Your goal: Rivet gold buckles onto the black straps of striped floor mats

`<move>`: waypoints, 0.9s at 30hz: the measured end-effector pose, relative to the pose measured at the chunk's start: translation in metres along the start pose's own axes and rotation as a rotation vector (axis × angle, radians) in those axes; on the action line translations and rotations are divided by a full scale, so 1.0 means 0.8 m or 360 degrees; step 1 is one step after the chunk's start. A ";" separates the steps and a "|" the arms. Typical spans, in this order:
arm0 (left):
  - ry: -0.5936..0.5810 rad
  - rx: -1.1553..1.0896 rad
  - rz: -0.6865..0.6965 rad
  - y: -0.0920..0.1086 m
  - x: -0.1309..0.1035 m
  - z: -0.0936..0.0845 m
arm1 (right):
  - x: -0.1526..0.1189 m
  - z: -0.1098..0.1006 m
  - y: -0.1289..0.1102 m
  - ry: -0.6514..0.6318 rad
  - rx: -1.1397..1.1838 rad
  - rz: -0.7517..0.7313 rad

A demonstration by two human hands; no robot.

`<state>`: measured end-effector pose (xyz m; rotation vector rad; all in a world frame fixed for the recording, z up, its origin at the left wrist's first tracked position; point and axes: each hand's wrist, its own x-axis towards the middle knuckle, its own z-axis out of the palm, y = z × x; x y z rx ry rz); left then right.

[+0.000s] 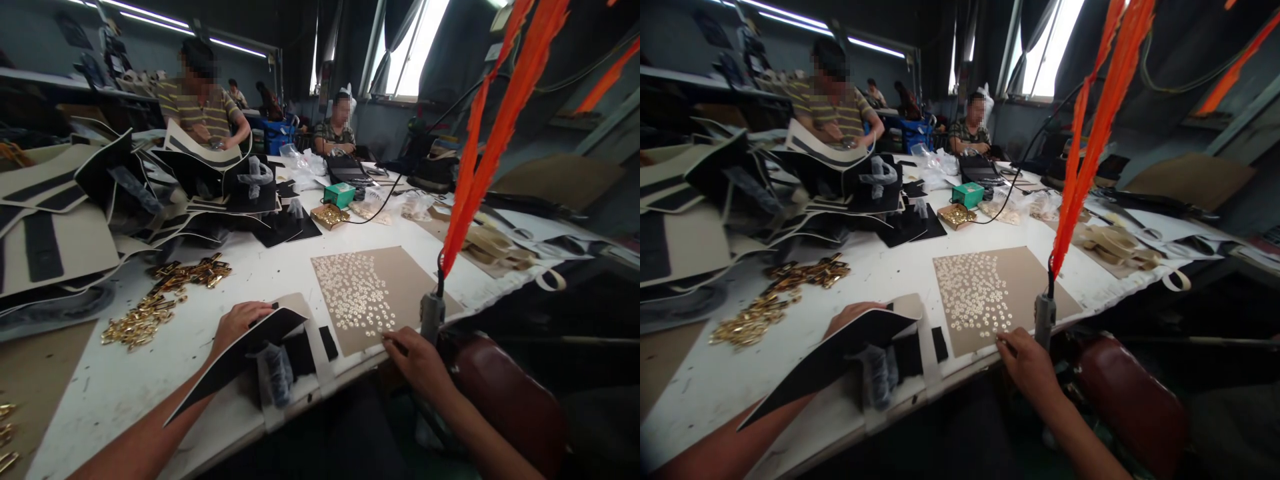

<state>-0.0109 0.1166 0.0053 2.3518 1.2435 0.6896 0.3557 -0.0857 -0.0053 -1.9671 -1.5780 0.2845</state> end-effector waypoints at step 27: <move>0.0060 -0.0174 -0.0126 0.003 -0.022 0.010 | 0.032 -0.027 -0.009 -0.0269 -0.0331 -0.0434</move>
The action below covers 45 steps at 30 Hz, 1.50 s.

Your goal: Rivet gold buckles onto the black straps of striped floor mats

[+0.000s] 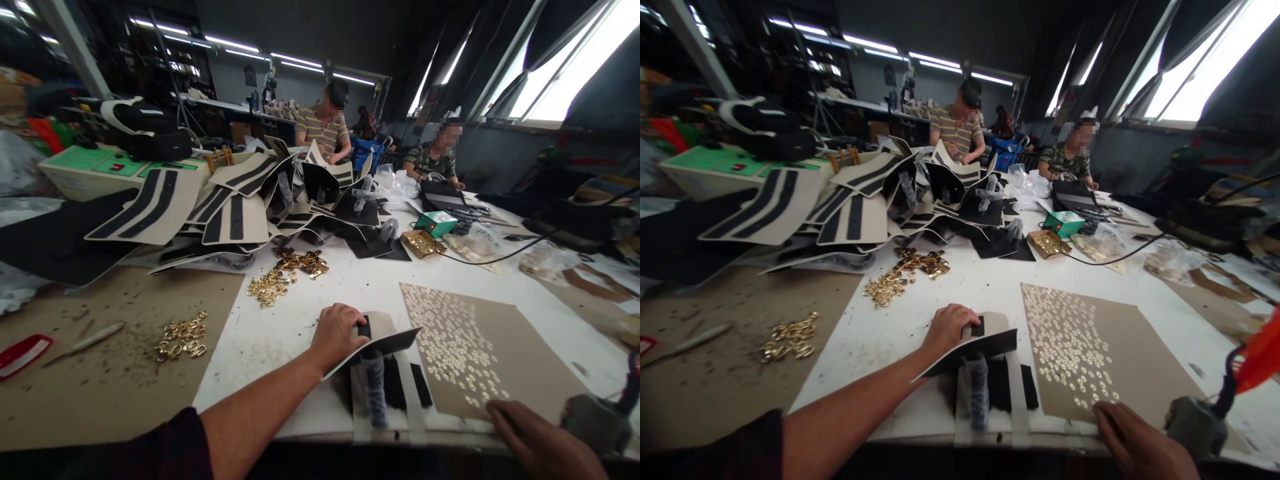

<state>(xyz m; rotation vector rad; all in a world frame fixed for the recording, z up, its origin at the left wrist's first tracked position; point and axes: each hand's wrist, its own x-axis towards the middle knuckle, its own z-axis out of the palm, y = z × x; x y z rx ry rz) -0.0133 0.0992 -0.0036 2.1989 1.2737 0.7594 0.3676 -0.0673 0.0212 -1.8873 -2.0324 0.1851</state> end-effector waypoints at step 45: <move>-0.0004 -0.0152 -0.0015 0.004 0.000 -0.003 | 0.242 0.083 -0.198 -0.0970 0.0432 -0.0261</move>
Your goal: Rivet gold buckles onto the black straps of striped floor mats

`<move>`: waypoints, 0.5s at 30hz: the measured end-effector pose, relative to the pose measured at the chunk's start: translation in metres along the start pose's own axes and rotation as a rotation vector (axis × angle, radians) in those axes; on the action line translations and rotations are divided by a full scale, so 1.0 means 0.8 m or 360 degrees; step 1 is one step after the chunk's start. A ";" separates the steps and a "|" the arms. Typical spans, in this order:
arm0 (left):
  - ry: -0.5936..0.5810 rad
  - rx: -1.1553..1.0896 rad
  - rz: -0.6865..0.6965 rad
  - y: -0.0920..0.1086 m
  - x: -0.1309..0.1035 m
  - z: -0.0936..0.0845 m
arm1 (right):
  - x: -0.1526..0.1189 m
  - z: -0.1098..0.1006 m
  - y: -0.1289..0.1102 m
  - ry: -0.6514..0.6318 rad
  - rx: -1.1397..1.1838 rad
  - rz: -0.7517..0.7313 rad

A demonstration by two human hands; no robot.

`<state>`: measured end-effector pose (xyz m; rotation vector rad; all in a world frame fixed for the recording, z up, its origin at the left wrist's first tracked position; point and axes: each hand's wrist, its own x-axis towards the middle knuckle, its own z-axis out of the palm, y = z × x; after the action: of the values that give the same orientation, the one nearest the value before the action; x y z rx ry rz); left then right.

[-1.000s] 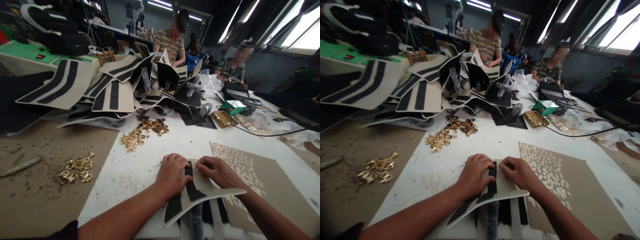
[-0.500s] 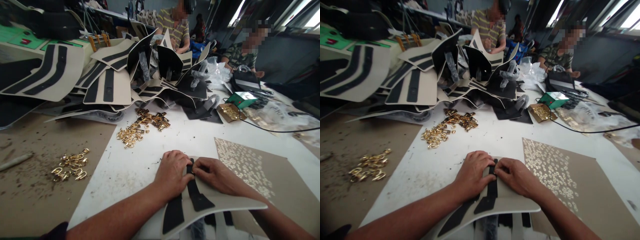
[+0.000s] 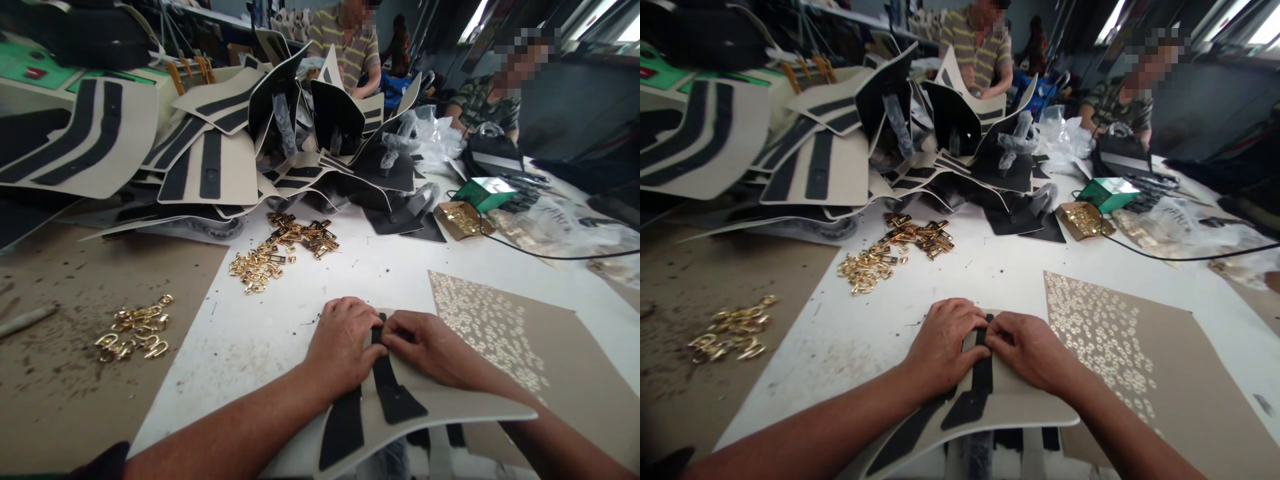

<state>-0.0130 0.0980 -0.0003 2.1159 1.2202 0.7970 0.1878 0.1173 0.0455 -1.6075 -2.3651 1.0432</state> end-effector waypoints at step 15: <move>0.0035 0.0054 0.0024 -0.001 0.001 0.003 | 0.016 -0.012 -0.004 -0.0073 0.0312 0.0298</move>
<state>-0.0116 0.0983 -0.0019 2.1512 1.2388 0.8132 0.1838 0.1324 0.0508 -1.7735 -2.0927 1.3141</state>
